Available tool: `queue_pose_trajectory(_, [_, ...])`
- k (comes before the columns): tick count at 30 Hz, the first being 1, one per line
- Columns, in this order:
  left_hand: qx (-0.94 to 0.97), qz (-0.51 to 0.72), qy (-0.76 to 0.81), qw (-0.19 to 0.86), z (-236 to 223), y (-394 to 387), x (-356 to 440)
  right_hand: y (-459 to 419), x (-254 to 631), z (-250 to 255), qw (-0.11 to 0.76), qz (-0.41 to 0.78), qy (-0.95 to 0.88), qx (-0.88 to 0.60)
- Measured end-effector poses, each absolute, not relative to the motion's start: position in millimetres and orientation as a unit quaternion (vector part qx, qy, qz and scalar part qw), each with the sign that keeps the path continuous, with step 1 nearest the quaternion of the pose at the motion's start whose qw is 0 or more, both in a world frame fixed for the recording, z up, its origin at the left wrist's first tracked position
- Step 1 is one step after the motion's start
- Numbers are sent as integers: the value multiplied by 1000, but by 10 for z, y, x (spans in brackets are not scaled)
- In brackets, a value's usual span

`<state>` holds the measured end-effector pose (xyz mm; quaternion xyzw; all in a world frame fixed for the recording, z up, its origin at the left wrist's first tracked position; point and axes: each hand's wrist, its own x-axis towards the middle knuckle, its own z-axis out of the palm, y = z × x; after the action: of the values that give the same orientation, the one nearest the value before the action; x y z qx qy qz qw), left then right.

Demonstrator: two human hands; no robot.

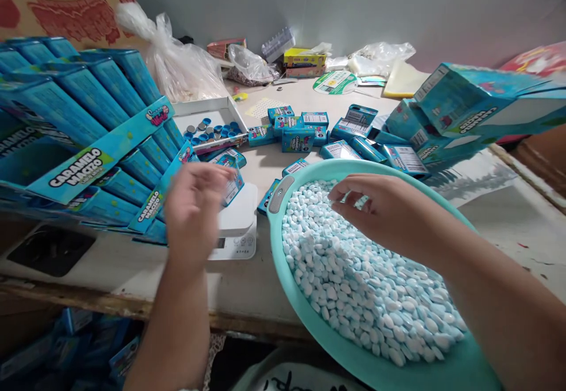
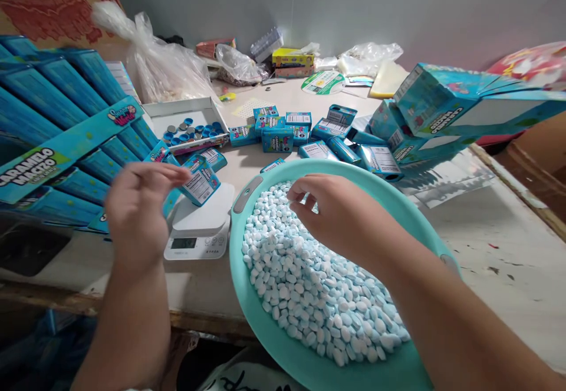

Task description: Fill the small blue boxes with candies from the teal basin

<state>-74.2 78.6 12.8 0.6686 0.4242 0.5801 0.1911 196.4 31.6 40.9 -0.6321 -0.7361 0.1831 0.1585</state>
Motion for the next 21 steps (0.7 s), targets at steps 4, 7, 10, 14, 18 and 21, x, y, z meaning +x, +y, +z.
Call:
queue_pose_trajectory(4, [910, 187, 259, 264, 179, 271, -294, 366, 1976, 365, 146, 182, -740, -631])
queue_pose_trajectory(7, [941, 80, 223, 241, 166, 121, -87, 368, 1996, 314, 138, 183, -745, -626])
queue_pose_trajectory(10, [939, 71, 229, 248, 145, 142, -23, 323, 2020, 245, 106, 200, -770, -596])
queue_pose_trajectory(14, [936, 94, 228, 252, 126, 174, -17, 276, 2045, 159, 24, 244, -797, -552])
queue_pose_trajectory(18, [937, 99, 236, 239, 110, 139, 9, 287, 2039, 140, 35, 238, -798, -552])
queue_pose_trajectory(21, [940, 95, 244, 218, 126, 112, 29, 280, 2025, 157, 39, 240, -801, -546])
